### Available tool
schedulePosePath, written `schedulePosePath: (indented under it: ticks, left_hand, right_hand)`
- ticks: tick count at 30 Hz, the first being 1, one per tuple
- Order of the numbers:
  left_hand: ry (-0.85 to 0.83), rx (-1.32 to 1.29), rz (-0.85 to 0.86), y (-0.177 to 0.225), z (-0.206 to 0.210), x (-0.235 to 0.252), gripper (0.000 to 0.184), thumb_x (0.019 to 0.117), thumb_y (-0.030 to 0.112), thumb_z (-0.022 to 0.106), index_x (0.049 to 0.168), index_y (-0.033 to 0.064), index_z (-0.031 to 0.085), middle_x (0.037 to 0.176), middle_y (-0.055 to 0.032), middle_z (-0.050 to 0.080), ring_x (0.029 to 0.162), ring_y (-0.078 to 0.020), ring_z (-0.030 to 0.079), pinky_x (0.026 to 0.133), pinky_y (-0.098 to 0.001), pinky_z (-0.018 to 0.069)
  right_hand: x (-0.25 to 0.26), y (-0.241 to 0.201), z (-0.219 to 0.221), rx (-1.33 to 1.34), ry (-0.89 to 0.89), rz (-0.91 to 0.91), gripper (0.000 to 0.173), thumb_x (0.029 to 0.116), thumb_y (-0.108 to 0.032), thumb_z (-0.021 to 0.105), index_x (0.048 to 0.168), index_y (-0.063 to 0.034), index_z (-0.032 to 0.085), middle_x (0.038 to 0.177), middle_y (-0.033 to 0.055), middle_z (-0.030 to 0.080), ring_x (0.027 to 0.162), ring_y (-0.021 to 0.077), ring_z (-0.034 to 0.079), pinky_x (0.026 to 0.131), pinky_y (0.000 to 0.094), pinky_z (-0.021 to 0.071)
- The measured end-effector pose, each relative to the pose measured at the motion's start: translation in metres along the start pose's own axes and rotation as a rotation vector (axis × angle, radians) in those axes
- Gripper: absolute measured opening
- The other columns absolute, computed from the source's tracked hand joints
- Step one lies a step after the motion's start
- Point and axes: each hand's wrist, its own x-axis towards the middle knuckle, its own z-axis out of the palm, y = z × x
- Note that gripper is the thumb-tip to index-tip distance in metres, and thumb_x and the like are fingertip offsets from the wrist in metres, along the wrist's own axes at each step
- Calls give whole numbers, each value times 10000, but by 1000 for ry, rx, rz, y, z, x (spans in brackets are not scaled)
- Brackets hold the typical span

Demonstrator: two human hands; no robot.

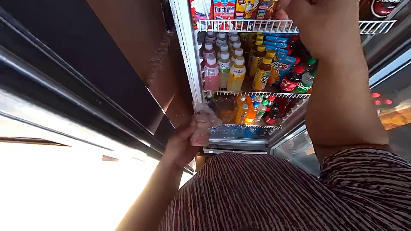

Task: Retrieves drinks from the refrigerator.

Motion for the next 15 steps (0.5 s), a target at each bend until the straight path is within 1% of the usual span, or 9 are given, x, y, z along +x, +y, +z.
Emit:
schedulePosePath:
  ticks: [2, 4, 6, 8, 10, 11, 12, 13, 15]
  left_hand:
    - [45, -6, 33, -2, 3, 0, 322, 966, 201, 593, 1251, 66, 660, 1032, -141, 735, 882, -195, 730, 791, -336, 623]
    - [125, 46, 56, -4, 12, 1, 345, 1037, 169, 375, 1212, 60, 652, 979, -125, 740, 819, -174, 727, 725, -306, 618]
    - [218, 82, 72, -6, 19, 3, 420, 1089, 158, 238, 1117, 53, 643, 908, -106, 735, 763, -163, 720, 666, -289, 608]
    - [309, 79, 89, -5, 25, 7, 449, 1103, 157, 208, 1005, 56, 634, 826, -95, 726, 690, -159, 712, 595, -284, 600]
    - [333, 60, 71, -6, 25, 11, 451, 1103, 156, 188, 980, 58, 611, 797, -94, 711, 659, -163, 702, 574, -292, 598]
    - [331, 63, 45, -6, 25, 12, 451, 1105, 159, 178, 986, 59, 601, 791, -94, 710, 650, -163, 699, 564, -289, 592]
    - [318, 65, 7, -7, 25, 12, 464, 1111, 174, 166, 996, 57, 601, 791, -94, 709, 651, -161, 698, 562, -282, 589]
    - [306, 69, -41, -8, 27, 13, 479, 1119, 202, 161, 1006, 58, 604, 790, -92, 706, 646, -156, 694, 552, -269, 582]
    - [275, 86, -157, -5, 30, 14, 532, 1136, 333, 165, 1038, 62, 612, 807, -105, 704, 650, -161, 696, 526, -251, 568]
  right_hand:
    - [-58, -27, 35, 229, -291, -115, 318, 1007, -261, 633, 1248, -55, 663, 932, 19, 677, 775, 67, 636, 718, 279, 567]
    - [-97, -39, 74, 324, -563, -135, 264, 1002, -228, 661, 1206, -71, 715, 998, 48, 680, 826, 93, 650, 742, 276, 581]
    - [-116, -38, 103, 395, -694, -80, 252, 1007, -203, 666, 1216, -66, 702, 1029, 64, 667, 830, 100, 645, 743, 271, 576]
    - [-126, -30, 117, 452, -700, -62, 382, 961, -206, 734, 1306, -67, 649, 1109, 83, 650, 907, 116, 645, 787, 284, 574]
    - [-130, -22, 121, 416, -719, -133, 655, 852, -253, 848, 1428, -111, 572, 1340, 118, 586, 1198, 180, 593, 978, 349, 543]
    - [-131, -20, 124, 379, -725, -181, 707, 824, -259, 872, 1447, -124, 566, 1418, 150, 544, 1296, 234, 547, 1036, 400, 516]
    - [-133, -16, 128, 359, -694, -243, 669, 820, -252, 872, 1417, -116, 603, 1411, 180, 549, 1293, 269, 555, 1030, 418, 522]
    - [-134, -10, 133, 375, -638, -301, 572, 824, -225, 864, 1343, -94, 662, 1320, 181, 608, 1221, 266, 603, 990, 405, 546]
    - [-129, 0, 137, 485, -590, -341, 376, 853, -153, 831, 1201, -45, 738, 1122, 131, 692, 1024, 163, 670, 873, 289, 580]
